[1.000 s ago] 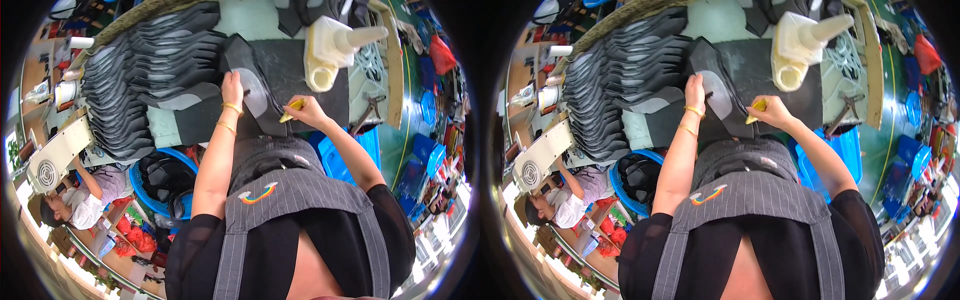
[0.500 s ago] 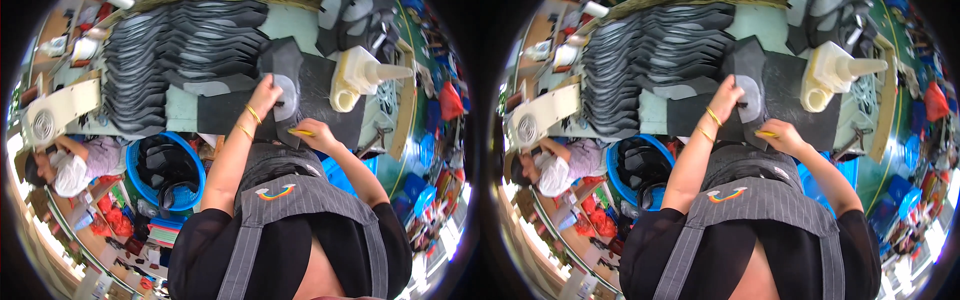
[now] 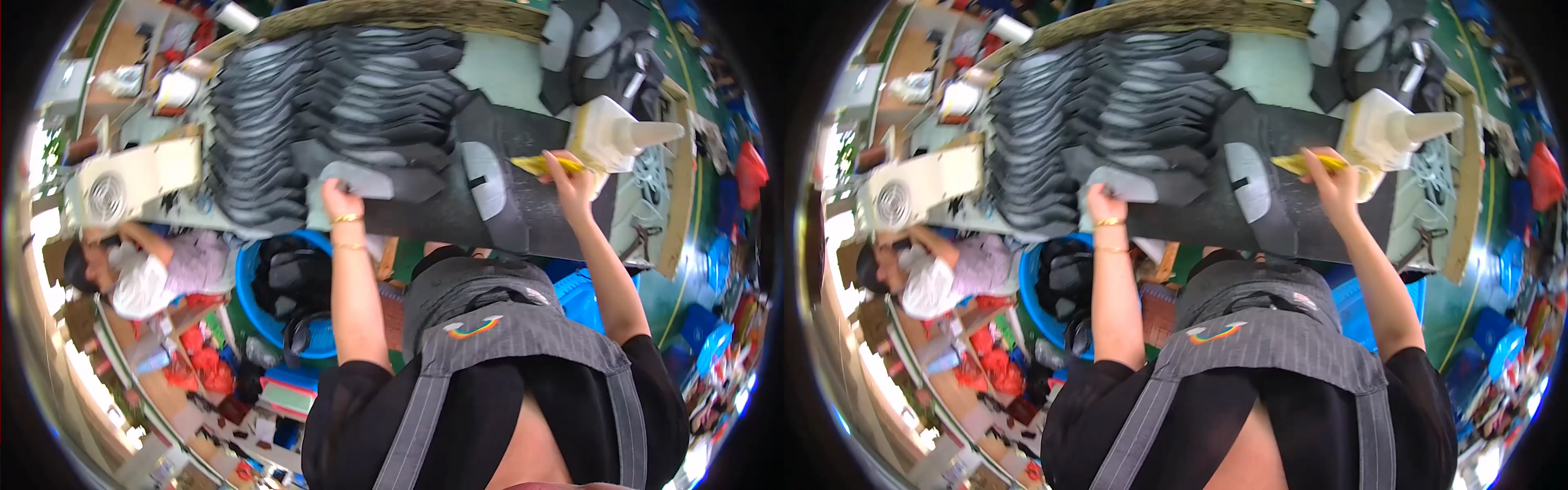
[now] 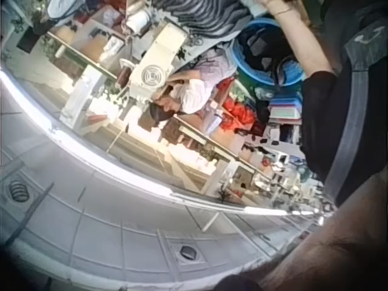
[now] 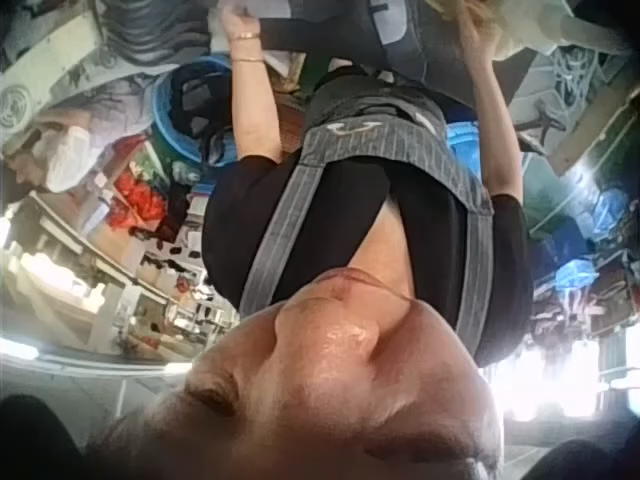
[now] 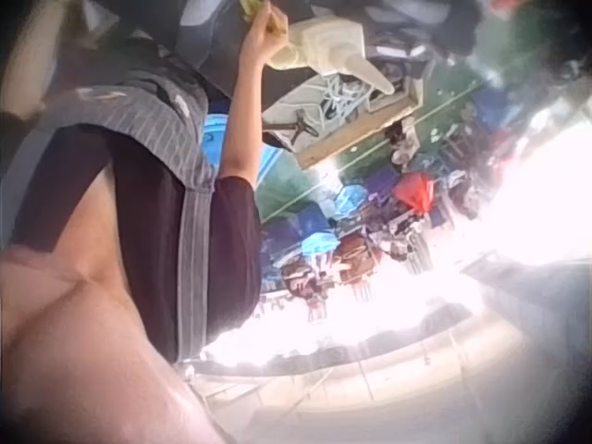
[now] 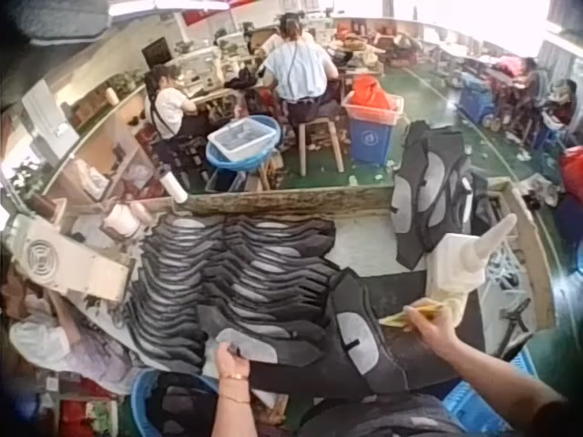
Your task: Applying adhesive to various shoe components using a hand brush in a factory setting.
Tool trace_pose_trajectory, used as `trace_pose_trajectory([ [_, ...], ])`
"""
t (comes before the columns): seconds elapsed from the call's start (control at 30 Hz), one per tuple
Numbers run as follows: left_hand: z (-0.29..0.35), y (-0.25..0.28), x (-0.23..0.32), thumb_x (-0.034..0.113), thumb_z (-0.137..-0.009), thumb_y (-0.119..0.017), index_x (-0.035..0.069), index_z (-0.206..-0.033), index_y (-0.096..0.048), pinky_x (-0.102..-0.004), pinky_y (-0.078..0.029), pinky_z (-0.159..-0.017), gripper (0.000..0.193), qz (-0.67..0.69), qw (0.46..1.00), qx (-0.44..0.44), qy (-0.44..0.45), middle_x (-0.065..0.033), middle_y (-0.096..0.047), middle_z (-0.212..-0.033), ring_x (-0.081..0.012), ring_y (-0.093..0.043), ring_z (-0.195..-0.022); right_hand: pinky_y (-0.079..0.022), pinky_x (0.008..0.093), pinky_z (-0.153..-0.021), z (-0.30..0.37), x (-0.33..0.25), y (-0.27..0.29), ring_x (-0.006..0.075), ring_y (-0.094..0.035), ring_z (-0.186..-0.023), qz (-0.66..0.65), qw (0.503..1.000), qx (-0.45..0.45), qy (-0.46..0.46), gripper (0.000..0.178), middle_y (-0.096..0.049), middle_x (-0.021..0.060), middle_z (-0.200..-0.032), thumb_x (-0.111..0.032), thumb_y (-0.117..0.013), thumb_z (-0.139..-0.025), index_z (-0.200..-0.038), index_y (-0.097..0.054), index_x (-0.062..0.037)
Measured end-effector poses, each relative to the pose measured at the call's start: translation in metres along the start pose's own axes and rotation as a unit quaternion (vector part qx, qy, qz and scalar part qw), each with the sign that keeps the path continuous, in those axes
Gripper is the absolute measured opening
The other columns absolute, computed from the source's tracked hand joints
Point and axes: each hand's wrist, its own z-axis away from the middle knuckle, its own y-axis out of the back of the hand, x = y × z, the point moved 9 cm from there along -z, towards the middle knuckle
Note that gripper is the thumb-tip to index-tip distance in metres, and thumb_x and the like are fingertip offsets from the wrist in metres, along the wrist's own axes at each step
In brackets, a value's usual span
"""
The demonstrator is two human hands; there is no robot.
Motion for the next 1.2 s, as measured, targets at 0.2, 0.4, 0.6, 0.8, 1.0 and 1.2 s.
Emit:
trace_pose_trajectory([
  [0.2,0.188,-0.144,0.017,0.012,-0.086,-0.057,-0.003,-0.108,-0.043,-0.0377,-0.037,-0.089,0.031,-0.407,0.814,-0.102,-0.401,-0.0161,-0.05,-0.106,-0.0288,-0.05,-0.093,-0.046,0.0213,-0.069,-0.072,0.009,-0.029,0.0087,-0.057,-0.079,-0.056,0.992,0.013,0.113,0.009,-0.06,0.0041,-0.084,-0.007,-0.065,-0.083,-0.088,-0.062,0.0007],
  [0.4,0.19,-0.15,-0.15,0.023,-0.08,-0.066,-0.007,-0.108,-0.05,-0.0423,-0.039,-0.089,0.044,-0.536,0.799,-0.229,-0.147,-0.0246,-0.053,-0.106,-0.0388,-0.05,-0.102,-0.048,0.026,-0.058,-0.103,0.028,-0.035,0.0119,-0.057,-0.058,0.152,0.982,0.065,0.097,0.018,-0.062,0.0098,-0.066,-0.016,-0.07,-0.076,-0.075,-0.063,0.0002],
  [0.6,0.161,-0.155,-0.183,0.01,-0.067,-0.077,-0.004,-0.099,-0.053,-0.0318,-0.048,-0.07,0.043,-0.44,0.874,-0.207,0.001,-0.0137,-0.061,-0.09,-0.0213,-0.059,-0.076,-0.045,0.0244,-0.053,-0.052,0.074,-0.027,0.0097,-0.057,-0.059,-0.02,0.986,-0.132,-0.095,0.02,-0.062,0.0056,-0.067,-0.019,-0.068,-0.079,-0.078,-0.063,0.0008],
  [0.8,0.184,-0.185,-0.165,-0.005,-0.07,-0.069,0.0,-0.102,-0.051,-0.0286,-0.047,-0.077,0.037,-0.353,0.881,-0.297,0.106,-0.0085,-0.06,-0.095,-0.0159,-0.057,-0.083,-0.046,0.0201,-0.057,0.014,0.027,0.128,0.0084,-0.059,-0.064,-0.042,0.985,0.163,-0.039,0.017,-0.063,0.0045,-0.075,-0.015,-0.065,-0.084,-0.087,-0.063,0.002],
  [1.0,0.262,-0.228,-0.128,-0.001,-0.079,-0.065,-0.001,-0.116,-0.042,-0.0305,-0.044,-0.087,0.044,-0.349,0.83,-0.426,0.091,-0.0094,-0.056,-0.108,-0.0166,-0.055,-0.097,-0.045,0.0198,-0.056,0.037,0.052,0.149,0.0088,-0.058,-0.063,0.154,0.971,0.174,-0.059,0.02,-0.064,0.0044,-0.073,-0.017,-0.066,-0.083,-0.084,-0.062,0.0022],
  [1.2,0.165,-0.178,-0.177,0.005,-0.082,-0.065,-0.001,-0.106,-0.05,-0.0275,-0.046,-0.08,0.028,-0.278,0.882,-0.332,0.185,-0.0078,-0.06,-0.098,-0.0158,-0.058,-0.088,-0.046,0.0219,-0.046,0.015,0.058,0.116,0.0109,-0.059,-0.058,-0.044,0.979,0.088,-0.181,0.026,-0.064,0.0056,-0.07,-0.023,-0.066,-0.081,-0.085,-0.065,0.003],
])
